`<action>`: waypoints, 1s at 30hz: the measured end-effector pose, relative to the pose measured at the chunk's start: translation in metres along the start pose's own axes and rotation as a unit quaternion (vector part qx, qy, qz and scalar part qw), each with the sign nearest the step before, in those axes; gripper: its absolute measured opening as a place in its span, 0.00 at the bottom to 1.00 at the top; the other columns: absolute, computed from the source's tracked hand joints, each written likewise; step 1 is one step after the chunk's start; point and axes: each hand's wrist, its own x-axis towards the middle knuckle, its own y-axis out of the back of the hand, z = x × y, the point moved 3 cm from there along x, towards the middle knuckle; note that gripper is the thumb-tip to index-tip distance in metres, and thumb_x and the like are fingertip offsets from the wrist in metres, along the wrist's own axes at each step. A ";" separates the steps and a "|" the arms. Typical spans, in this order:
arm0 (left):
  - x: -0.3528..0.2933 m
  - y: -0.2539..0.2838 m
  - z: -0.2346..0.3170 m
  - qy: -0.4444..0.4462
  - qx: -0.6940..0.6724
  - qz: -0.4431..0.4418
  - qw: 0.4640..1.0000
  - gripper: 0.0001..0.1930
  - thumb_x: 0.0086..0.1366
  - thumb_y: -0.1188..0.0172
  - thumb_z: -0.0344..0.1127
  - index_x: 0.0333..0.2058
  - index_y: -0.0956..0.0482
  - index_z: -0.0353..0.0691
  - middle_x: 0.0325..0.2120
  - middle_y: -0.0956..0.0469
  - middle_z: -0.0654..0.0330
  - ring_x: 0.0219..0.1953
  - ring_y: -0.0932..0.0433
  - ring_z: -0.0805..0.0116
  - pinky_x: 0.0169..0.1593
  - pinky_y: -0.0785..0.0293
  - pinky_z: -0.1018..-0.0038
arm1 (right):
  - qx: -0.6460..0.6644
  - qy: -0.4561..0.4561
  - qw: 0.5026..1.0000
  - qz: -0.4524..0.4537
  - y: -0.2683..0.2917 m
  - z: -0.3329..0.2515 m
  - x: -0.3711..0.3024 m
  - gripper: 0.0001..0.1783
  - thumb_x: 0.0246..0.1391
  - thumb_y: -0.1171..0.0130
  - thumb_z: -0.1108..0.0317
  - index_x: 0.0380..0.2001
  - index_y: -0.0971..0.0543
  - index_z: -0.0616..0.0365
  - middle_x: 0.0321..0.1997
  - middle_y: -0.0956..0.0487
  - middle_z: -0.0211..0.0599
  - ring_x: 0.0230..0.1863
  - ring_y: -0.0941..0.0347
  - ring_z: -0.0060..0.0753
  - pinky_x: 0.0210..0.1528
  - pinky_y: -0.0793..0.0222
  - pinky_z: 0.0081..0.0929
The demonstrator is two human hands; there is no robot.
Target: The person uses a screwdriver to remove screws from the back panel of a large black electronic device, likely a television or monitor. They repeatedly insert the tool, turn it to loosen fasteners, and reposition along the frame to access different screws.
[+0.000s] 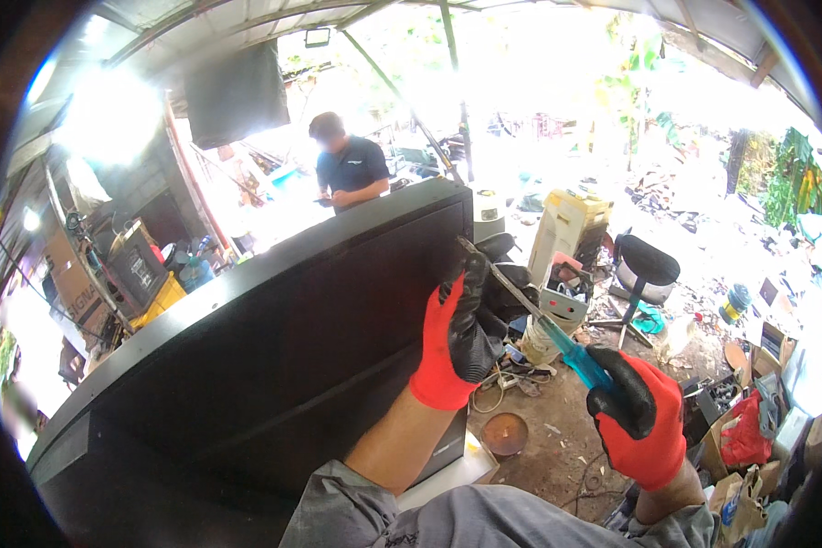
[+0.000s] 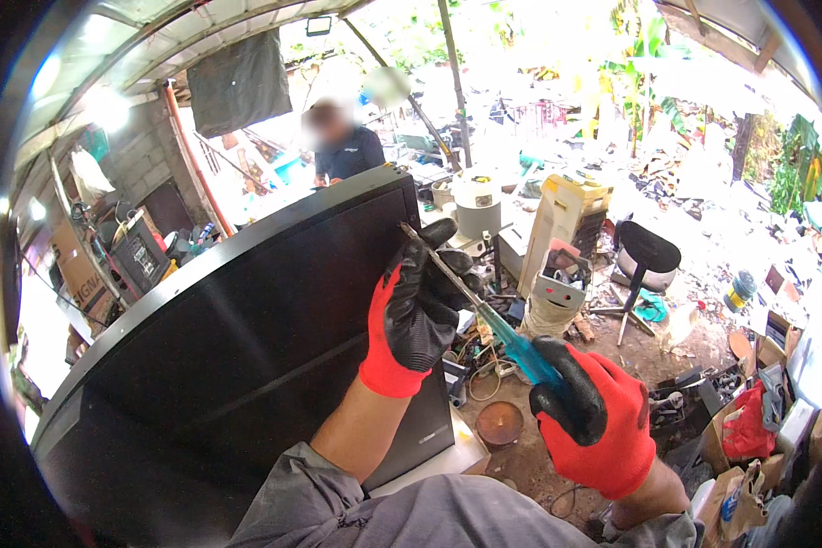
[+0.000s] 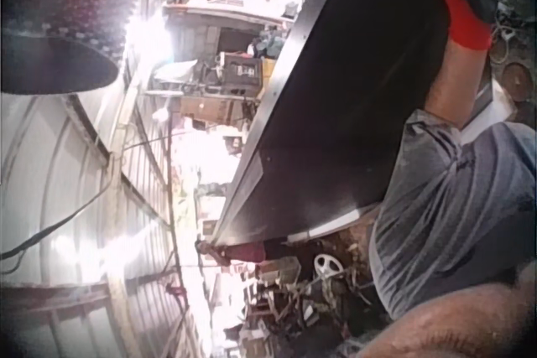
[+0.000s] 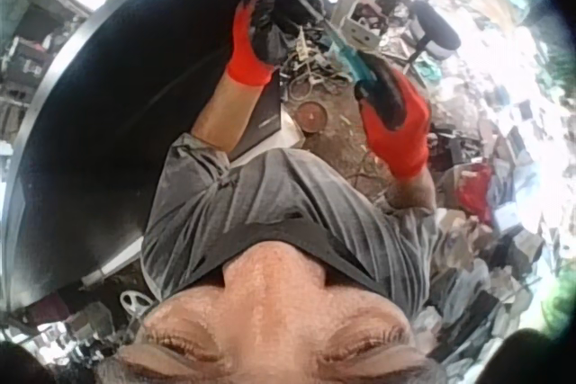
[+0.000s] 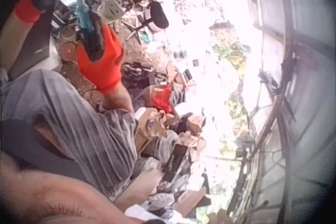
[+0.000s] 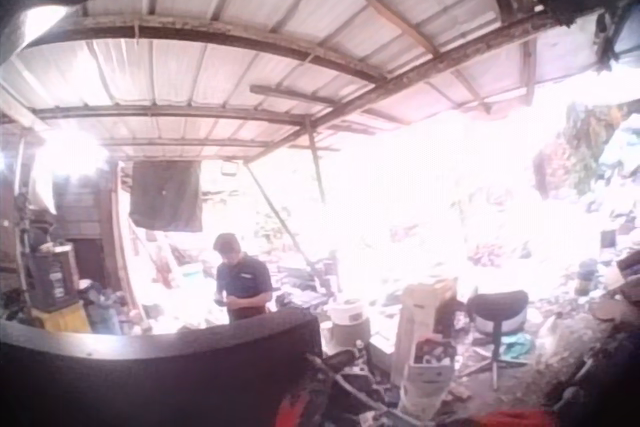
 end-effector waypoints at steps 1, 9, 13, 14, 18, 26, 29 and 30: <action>0.000 0.000 0.000 -0.001 -0.002 0.002 1.000 0.23 0.74 0.49 0.44 0.59 0.31 0.32 0.37 0.17 0.53 0.37 0.16 0.58 0.44 0.19 0.63 | -0.004 0.000 1.000 -0.001 0.000 -0.003 0.001 0.25 0.44 0.35 0.78 0.51 0.22 0.64 0.35 0.19 0.51 0.32 0.20 0.51 0.36 0.25 0.35; -0.024 -0.036 0.041 0.028 0.563 -0.011 0.826 0.15 0.70 0.44 0.39 0.48 0.21 0.35 0.32 0.16 0.54 0.33 0.16 0.60 0.42 0.22 0.72 | 0.192 -0.219 0.953 -0.086 0.016 -0.009 0.013 0.20 0.56 0.42 0.75 0.53 0.24 0.66 0.31 0.19 0.35 0.24 0.24 0.22 0.26 0.30 0.23; -0.055 -0.061 0.087 -0.381 0.685 0.020 0.621 0.08 0.60 0.37 0.33 0.37 0.16 0.40 0.32 0.19 0.55 0.33 0.19 0.56 0.39 0.26 0.67 | 0.326 -0.372 0.863 -0.102 0.027 -0.020 0.025 0.22 0.60 0.45 0.70 0.58 0.27 0.63 0.29 0.21 0.35 0.14 0.33 0.16 0.15 0.39 0.18; -0.054 -0.075 0.109 -0.456 0.707 0.036 0.539 0.08 0.60 0.37 0.34 0.38 0.17 0.39 0.35 0.19 0.53 0.36 0.19 0.55 0.41 0.26 0.65 | 0.312 -0.366 0.871 -0.103 0.029 -0.028 0.026 0.22 0.61 0.45 0.70 0.58 0.27 0.63 0.29 0.21 0.35 0.14 0.33 0.16 0.15 0.39 0.18; -0.041 -0.097 0.163 -0.450 0.854 0.146 0.218 0.12 0.63 0.40 0.39 0.38 0.20 0.36 0.36 0.20 0.51 0.40 0.21 0.53 0.46 0.27 0.60 | 0.240 -0.268 0.925 -0.120 0.019 -0.041 0.042 0.24 0.61 0.45 0.68 0.59 0.29 0.63 0.35 0.20 0.38 0.21 0.29 0.18 0.20 0.35 0.18; -0.019 -0.052 0.146 -0.294 0.936 0.170 0.096 0.17 0.60 0.44 0.48 0.35 0.23 0.38 0.36 0.24 0.47 0.43 0.26 0.48 0.53 0.35 0.48 | 0.067 -0.202 0.977 -0.027 0.032 0.000 0.022 0.20 0.60 0.46 0.70 0.55 0.26 0.62 0.36 0.21 0.34 0.26 0.30 0.21 0.27 0.35 0.20; -0.008 -0.041 0.135 -0.308 0.931 0.197 -0.008 0.14 0.60 0.48 0.36 0.38 0.23 0.31 0.35 0.22 0.43 0.43 0.25 0.45 0.57 0.34 0.46 | -0.031 -0.179 0.982 -0.052 0.048 0.016 0.024 0.23 0.60 0.45 0.70 0.59 0.28 0.59 0.32 0.24 0.31 0.26 0.31 0.25 0.27 0.36 0.21; -0.008 -0.039 0.133 -0.303 0.932 0.189 -0.061 0.13 0.59 0.49 0.31 0.38 0.22 0.29 0.35 0.22 0.41 0.43 0.24 0.44 0.58 0.34 0.45 | -0.021 -0.205 0.976 -0.074 0.034 0.007 0.037 0.24 0.60 0.44 0.69 0.60 0.28 0.58 0.34 0.23 0.33 0.28 0.29 0.30 0.29 0.34 0.23</action>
